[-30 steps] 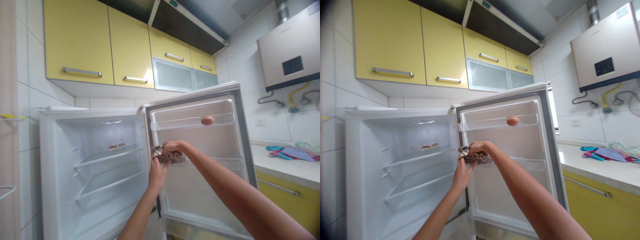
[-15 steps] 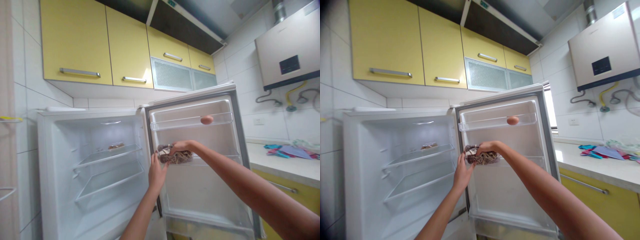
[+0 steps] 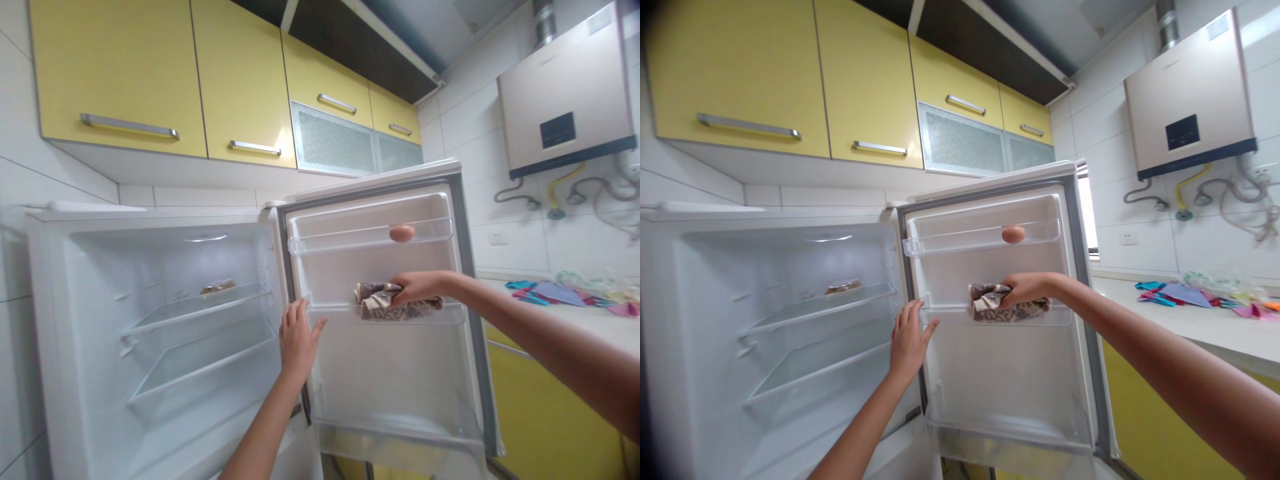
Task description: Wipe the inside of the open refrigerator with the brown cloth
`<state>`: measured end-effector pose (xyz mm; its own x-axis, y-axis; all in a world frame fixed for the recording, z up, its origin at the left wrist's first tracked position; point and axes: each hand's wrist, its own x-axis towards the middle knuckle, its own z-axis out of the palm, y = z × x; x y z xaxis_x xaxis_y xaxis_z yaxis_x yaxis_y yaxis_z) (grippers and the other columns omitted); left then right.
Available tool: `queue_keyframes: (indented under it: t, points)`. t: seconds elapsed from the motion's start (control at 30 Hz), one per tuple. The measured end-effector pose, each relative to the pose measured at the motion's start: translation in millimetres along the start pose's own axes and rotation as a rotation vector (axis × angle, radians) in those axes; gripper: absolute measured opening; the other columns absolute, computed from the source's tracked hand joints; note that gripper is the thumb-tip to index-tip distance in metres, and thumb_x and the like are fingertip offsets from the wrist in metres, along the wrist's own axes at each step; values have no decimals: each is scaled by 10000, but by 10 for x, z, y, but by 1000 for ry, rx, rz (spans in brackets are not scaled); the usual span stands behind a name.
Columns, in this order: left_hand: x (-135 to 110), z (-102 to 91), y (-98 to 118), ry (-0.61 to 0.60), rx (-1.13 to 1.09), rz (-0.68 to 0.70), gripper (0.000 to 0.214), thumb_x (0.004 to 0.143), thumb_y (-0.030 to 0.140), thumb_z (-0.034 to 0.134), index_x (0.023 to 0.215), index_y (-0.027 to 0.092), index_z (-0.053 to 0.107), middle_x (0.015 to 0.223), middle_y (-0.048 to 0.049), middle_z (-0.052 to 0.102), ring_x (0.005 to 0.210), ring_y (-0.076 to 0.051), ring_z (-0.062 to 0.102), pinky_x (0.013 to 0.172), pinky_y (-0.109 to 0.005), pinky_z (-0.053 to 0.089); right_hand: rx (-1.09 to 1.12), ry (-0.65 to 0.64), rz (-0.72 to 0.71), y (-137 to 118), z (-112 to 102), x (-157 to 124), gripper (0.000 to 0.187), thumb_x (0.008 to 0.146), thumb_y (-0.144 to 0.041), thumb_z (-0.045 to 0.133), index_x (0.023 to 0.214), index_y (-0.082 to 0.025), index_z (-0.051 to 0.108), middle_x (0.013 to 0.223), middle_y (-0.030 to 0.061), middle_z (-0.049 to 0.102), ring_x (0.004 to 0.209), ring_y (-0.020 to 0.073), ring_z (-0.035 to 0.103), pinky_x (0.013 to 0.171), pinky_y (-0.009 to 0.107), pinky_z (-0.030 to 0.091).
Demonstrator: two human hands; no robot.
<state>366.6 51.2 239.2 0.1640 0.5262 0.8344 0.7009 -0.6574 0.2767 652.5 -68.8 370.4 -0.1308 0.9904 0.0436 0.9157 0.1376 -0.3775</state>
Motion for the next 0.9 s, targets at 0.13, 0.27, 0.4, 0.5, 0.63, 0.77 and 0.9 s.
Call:
queue_keyframes:
  t: [0.13,0.27,0.4,0.5,0.63,0.77,0.9]
  points:
    - [3,16,-6,20,17,20,564,890,541,523,1333,194,490,1374,-152,561,1330,-322,475,1140,-538,406,-74,13,74,243,-167,-266,276,680,-395,686,837,-170,695,795,24,709,714,171,619,597,247,402]
    - [6,45,-21,41,42,26,559,885,534,538,1320,187,496,1350,-147,578,1305,-321,506,1116,-534,439,-101,-16,124,389,-306,-410,308,678,-415,677,876,-178,689,831,31,709,742,176,623,609,252,409]
    - [9,77,-31,37,33,26,560,888,526,537,1318,170,483,1351,-157,573,1303,-319,525,1096,-526,468,-104,-13,149,417,-311,-403,349,683,-442,663,904,-173,675,873,38,713,784,190,636,642,262,429]
    - [12,95,-41,28,-10,31,566,896,528,520,1325,164,466,1356,-168,559,1301,-318,538,1075,-519,491,-73,-12,216,390,-265,-314,416,680,-449,658,988,-169,665,934,58,726,800,201,661,642,269,460]
    - [20,106,-47,25,-49,32,568,899,534,512,1314,150,465,1344,-178,550,1280,-316,560,1067,-509,500,-192,-44,155,222,-187,-94,377,658,-385,654,973,-181,695,890,45,738,783,205,678,618,261,467]
    - [26,114,-35,36,-89,34,556,904,545,498,1308,166,461,1332,-166,546,1286,-312,554,1083,-525,487,-257,-17,100,-108,-20,283,334,650,-324,652,944,-181,720,866,48,744,759,202,680,600,259,454]
    - [25,122,-4,34,-117,26,535,911,520,501,1320,179,444,1339,-155,529,1300,-308,540,1112,-526,464,-262,-14,60,-446,201,749,337,685,-300,642,981,-167,731,949,81,761,787,202,695,620,261,486]
